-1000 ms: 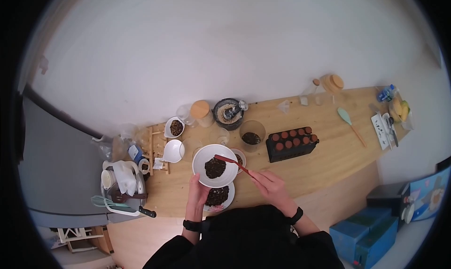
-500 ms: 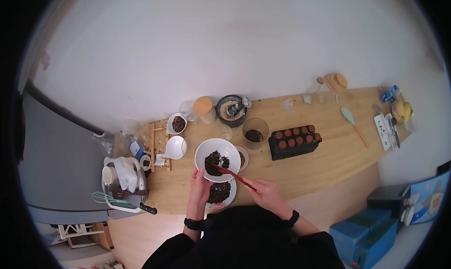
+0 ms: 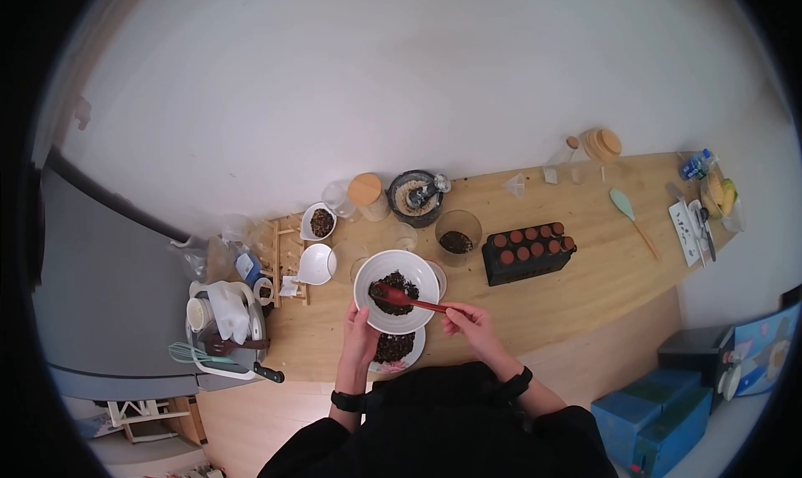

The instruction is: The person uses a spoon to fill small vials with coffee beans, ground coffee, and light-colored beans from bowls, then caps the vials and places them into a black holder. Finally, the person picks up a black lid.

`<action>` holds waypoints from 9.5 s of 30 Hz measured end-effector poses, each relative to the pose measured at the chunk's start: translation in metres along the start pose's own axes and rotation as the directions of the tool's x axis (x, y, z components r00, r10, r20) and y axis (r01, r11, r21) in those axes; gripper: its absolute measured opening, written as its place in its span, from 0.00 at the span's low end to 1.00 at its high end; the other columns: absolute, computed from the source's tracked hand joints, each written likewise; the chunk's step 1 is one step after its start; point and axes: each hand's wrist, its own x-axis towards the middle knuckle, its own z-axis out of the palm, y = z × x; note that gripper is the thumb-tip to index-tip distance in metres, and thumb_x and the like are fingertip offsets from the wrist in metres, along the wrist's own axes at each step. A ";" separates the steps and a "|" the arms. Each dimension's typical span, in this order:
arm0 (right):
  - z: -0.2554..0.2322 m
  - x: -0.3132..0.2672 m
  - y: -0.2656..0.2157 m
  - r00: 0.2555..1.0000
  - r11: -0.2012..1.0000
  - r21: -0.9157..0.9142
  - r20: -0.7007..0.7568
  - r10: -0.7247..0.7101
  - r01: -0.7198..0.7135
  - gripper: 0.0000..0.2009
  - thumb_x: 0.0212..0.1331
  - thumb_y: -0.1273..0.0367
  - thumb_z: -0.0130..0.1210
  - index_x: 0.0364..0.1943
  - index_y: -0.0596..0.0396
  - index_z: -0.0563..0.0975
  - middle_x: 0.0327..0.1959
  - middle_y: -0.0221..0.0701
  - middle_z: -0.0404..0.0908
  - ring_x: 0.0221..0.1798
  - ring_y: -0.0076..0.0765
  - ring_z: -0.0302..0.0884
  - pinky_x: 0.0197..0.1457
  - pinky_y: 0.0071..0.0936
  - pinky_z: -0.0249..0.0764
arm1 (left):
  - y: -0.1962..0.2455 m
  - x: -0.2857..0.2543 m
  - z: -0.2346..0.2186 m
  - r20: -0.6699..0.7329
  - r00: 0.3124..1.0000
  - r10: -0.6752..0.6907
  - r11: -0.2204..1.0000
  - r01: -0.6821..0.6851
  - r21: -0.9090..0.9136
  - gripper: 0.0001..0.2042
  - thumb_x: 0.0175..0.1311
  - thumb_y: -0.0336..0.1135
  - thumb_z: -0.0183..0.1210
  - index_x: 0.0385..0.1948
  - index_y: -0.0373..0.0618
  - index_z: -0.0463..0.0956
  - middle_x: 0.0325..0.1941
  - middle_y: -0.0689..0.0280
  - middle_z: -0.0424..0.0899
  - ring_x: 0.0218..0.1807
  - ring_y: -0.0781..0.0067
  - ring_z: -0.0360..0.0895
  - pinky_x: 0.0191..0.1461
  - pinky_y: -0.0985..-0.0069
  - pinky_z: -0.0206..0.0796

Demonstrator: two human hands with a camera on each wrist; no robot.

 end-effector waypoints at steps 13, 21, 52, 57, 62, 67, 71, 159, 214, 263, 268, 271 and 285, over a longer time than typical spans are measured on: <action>-0.009 0.005 -0.018 0.995 0.998 0.019 -0.082 -0.061 0.062 0.12 0.64 0.71 0.53 0.48 0.62 0.77 0.31 0.30 0.81 0.31 0.23 0.77 0.37 0.22 0.74 | 0.000 0.003 -0.004 0.031 0.999 -0.009 0.997 0.011 -0.082 0.23 0.66 0.32 0.53 0.62 0.42 0.61 0.60 0.61 0.72 0.59 0.65 0.72 0.61 0.62 0.69; -0.052 0.019 -0.046 0.890 0.931 -0.229 -0.299 -0.345 0.284 0.11 0.64 0.71 0.54 0.47 0.61 0.78 0.30 0.31 0.81 0.29 0.22 0.77 0.34 0.19 0.75 | -0.001 0.003 -0.013 0.014 0.999 -0.030 0.991 0.032 -0.127 0.21 0.67 0.33 0.53 0.61 0.40 0.62 0.59 0.58 0.72 0.59 0.61 0.73 0.60 0.58 0.69; 0.016 -0.023 -0.072 0.581 0.044 -0.775 0.432 -0.690 0.630 0.15 0.49 0.80 0.61 0.43 0.59 0.80 0.30 0.35 0.79 0.27 0.37 0.76 0.29 0.28 0.72 | -0.010 0.011 -0.015 0.012 0.996 -0.093 0.995 0.094 -0.044 0.30 0.61 0.46 0.58 0.61 0.38 0.61 0.59 0.57 0.73 0.59 0.62 0.72 0.64 0.62 0.66; 0.007 -0.022 -0.065 0.611 -0.134 -0.801 0.542 -0.577 0.584 0.14 0.51 0.79 0.59 0.44 0.58 0.80 0.29 0.34 0.78 0.27 0.36 0.75 0.28 0.29 0.72 | -0.006 0.008 -0.011 -0.022 0.994 -0.107 0.992 0.105 -0.063 0.29 0.61 0.46 0.58 0.60 0.39 0.62 0.58 0.58 0.73 0.59 0.61 0.73 0.62 0.62 0.68; 0.015 -0.031 -0.054 0.728 0.059 -0.822 0.465 -0.503 0.566 0.13 0.52 0.77 0.60 0.43 0.57 0.80 0.28 0.33 0.78 0.27 0.36 0.75 0.30 0.29 0.72 | 0.005 0.006 0.002 -0.012 0.998 -0.066 0.988 0.064 -0.143 0.19 0.69 0.34 0.49 0.59 0.42 0.63 0.56 0.59 0.75 0.55 0.64 0.76 0.54 0.61 0.75; 0.021 -0.030 -0.039 0.843 0.386 -0.775 0.335 -0.421 0.500 0.12 0.57 0.73 0.58 0.46 0.59 0.79 0.26 0.35 0.77 0.26 0.34 0.76 0.31 0.28 0.72 | 0.002 0.008 0.003 -0.061 0.996 -0.058 0.993 0.051 -0.109 0.17 0.70 0.34 0.48 0.58 0.43 0.64 0.56 0.59 0.74 0.55 0.64 0.76 0.51 0.60 0.77; 0.022 -0.027 -0.026 0.969 0.797 -0.551 0.142 -0.203 0.248 0.13 0.61 0.72 0.56 0.49 0.63 0.78 0.29 0.32 0.81 0.30 0.24 0.78 0.34 0.20 0.74 | -0.001 0.006 0.004 -0.084 0.995 -0.059 0.997 0.054 -0.061 0.16 0.70 0.33 0.48 0.58 0.44 0.64 0.55 0.60 0.74 0.53 0.66 0.76 0.50 0.60 0.78; 0.023 -0.017 -0.003 0.998 0.970 -0.241 0.067 0.016 0.001 0.15 0.63 0.70 0.55 0.52 0.62 0.77 0.33 0.31 0.82 0.31 0.22 0.79 0.37 0.20 0.77 | 0.003 0.006 0.011 -0.170 0.984 -0.047 0.998 0.053 0.033 0.14 0.71 0.34 0.47 0.55 0.44 0.66 0.51 0.61 0.76 0.51 0.67 0.77 0.46 0.62 0.79; -0.012 0.021 -0.013 0.995 0.978 -0.186 0.044 -0.085 0.091 0.11 0.63 0.71 0.55 0.47 0.61 0.79 0.29 0.30 0.81 0.28 0.21 0.76 0.35 0.19 0.75 | 0.014 -0.002 -0.007 0.088 0.993 0.082 0.991 -0.091 0.101 0.27 0.61 0.35 0.60 0.61 0.35 0.64 0.57 0.60 0.75 0.57 0.70 0.72 0.62 0.71 0.63; 0.012 -0.024 -0.082 0.648 -0.100 -0.762 0.605 -0.462 0.640 0.13 0.51 0.78 0.60 0.42 0.58 0.80 0.25 0.33 0.75 0.26 0.35 0.74 0.27 0.30 0.71 | 0.000 0.007 -0.021 0.027 0.997 -0.068 0.995 0.070 -0.076 0.21 0.67 0.36 0.52 0.58 0.37 0.66 0.55 0.59 0.76 0.56 0.68 0.74 0.61 0.69 0.66; 0.016 -0.024 -0.086 0.653 -0.018 -0.823 0.464 -0.599 0.568 0.13 0.51 0.77 0.60 0.43 0.56 0.81 0.22 0.33 0.74 0.23 0.36 0.73 0.25 0.30 0.70 | 0.001 0.006 -0.019 0.032 0.998 -0.051 0.997 0.053 -0.064 0.20 0.66 0.35 0.51 0.58 0.35 0.66 0.55 0.59 0.76 0.56 0.69 0.74 0.62 0.70 0.65; 0.013 -0.023 -0.095 0.786 0.121 -0.860 0.383 -0.486 0.495 0.11 0.51 0.76 0.59 0.41 0.57 0.81 0.23 0.35 0.76 0.23 0.38 0.74 0.26 0.30 0.71 | 0.004 0.006 -0.017 0.056 0.997 -0.044 0.999 0.044 0.003 0.20 0.66 0.32 0.52 0.58 0.35 0.67 0.55 0.60 0.76 0.56 0.70 0.74 0.61 0.71 0.66; -0.003 -0.010 -0.044 0.999 0.815 -0.578 0.004 -0.047 0.041 0.10 0.58 0.70 0.59 0.41 0.60 0.83 0.20 0.22 0.77 0.21 0.13 0.68 0.24 0.16 0.66 | 0.013 0.005 -0.011 0.059 0.998 -0.026 0.989 0.017 0.146 0.27 0.61 0.40 0.61 0.58 0.35 0.66 0.55 0.59 0.77 0.55 0.69 0.75 0.61 0.70 0.67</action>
